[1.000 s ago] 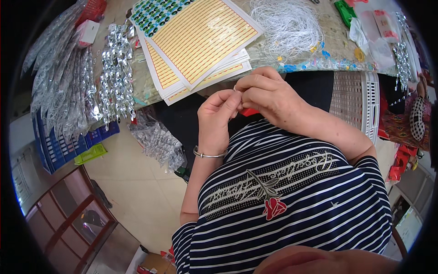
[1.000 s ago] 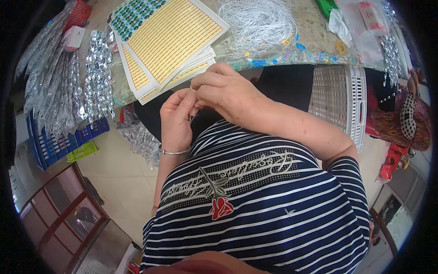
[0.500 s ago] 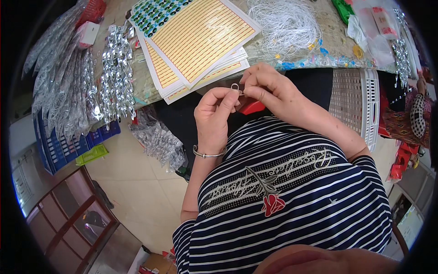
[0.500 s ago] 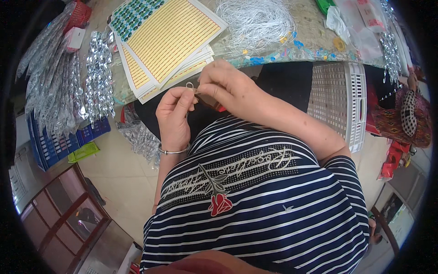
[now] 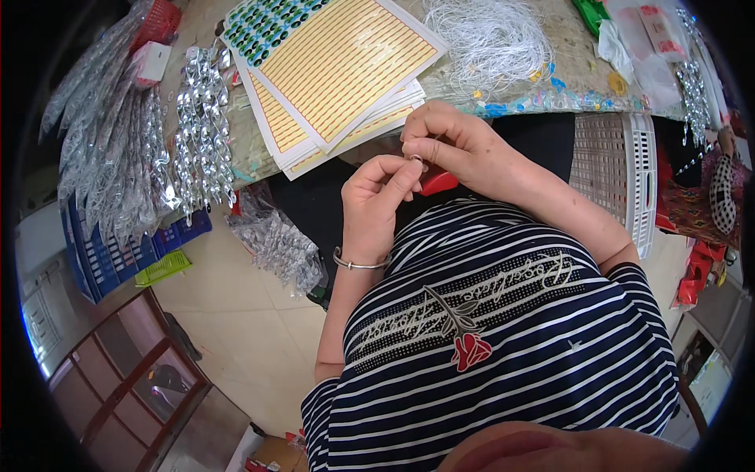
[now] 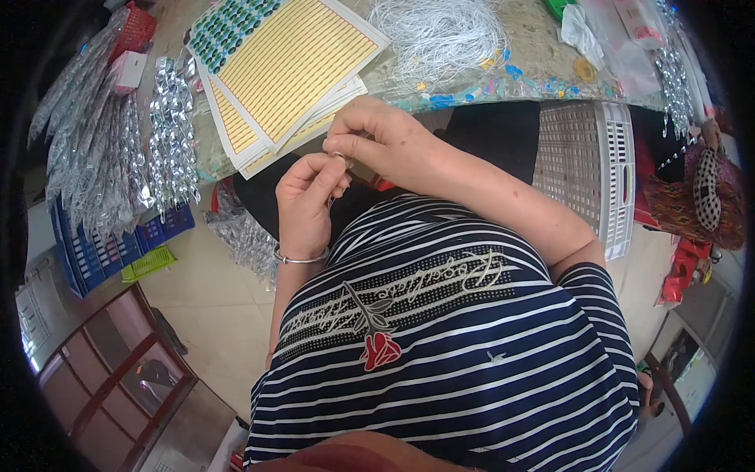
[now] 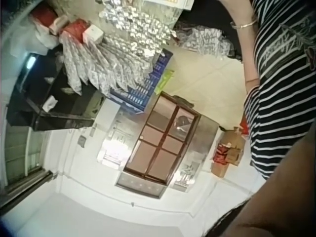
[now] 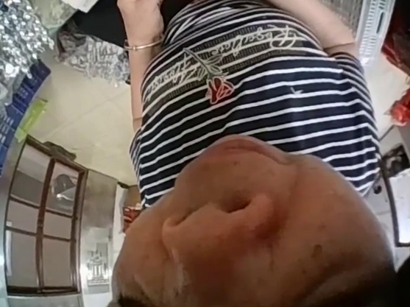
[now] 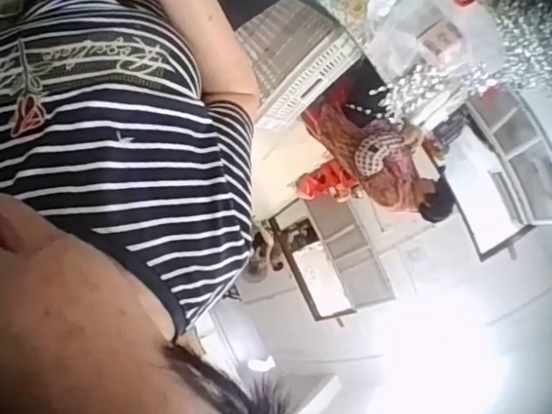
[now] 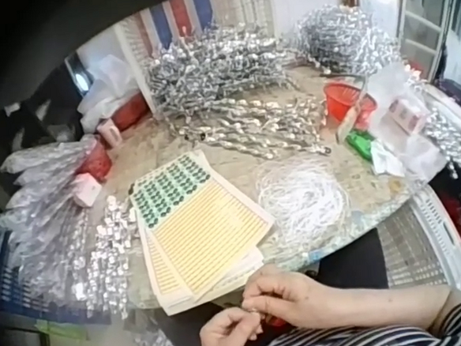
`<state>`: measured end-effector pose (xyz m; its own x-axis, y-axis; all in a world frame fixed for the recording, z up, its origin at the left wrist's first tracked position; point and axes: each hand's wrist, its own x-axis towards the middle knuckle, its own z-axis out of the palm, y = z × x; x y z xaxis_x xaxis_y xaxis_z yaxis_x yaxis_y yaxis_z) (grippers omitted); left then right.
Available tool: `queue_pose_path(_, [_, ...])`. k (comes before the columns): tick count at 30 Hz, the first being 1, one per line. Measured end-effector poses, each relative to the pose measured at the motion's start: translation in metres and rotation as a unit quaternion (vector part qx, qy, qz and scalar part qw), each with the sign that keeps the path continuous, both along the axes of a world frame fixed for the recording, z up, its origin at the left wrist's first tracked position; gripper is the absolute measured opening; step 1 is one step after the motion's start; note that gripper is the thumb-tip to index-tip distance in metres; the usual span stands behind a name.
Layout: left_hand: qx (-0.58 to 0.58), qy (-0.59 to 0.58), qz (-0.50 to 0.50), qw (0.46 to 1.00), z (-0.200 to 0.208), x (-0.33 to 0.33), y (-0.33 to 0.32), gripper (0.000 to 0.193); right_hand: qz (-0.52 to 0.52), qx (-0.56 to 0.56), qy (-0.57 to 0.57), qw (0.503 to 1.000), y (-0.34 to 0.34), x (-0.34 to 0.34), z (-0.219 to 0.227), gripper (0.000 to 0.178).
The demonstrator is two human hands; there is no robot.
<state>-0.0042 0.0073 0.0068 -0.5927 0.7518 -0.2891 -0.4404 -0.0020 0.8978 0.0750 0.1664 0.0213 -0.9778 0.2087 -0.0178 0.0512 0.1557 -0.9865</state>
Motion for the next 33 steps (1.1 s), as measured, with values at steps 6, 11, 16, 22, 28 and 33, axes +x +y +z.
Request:
queue_pose_path(6, [-0.007,0.021,0.049,0.999,0.004,0.002,0.0,0.007,-0.082,0.013,0.013,0.996,0.006,0.004,0.01,0.009])
queue_pose_path(11, [0.009,0.075,0.062,0.995,0.002,0.001,0.001,0.006,-0.025,0.155,0.096,0.983,0.001,0.008,0.015,0.005])
queue_pose_path(16, [0.001,0.104,0.056,0.993,0.005,0.001,0.003,0.005,-0.051,0.182,0.084,0.978,-0.001,0.009,0.013,0.007])
queue_pose_path(22, [-0.01,0.122,0.042,0.992,0.003,0.002,0.003,0.004,-0.055,0.182,0.078,0.979,-0.002,0.009,0.015,0.008])
queue_pose_path(28, [-0.005,0.149,0.034,0.988,-0.001,0.002,0.002,0.004,-0.053,0.209,0.065,0.974,-0.003,0.01,0.014,0.009])
queue_pose_path(33, [-0.011,0.17,0.024,0.985,-0.006,0.003,0.0,0.006,-0.049,0.228,0.074,0.969,-0.002,0.009,0.013,0.009])
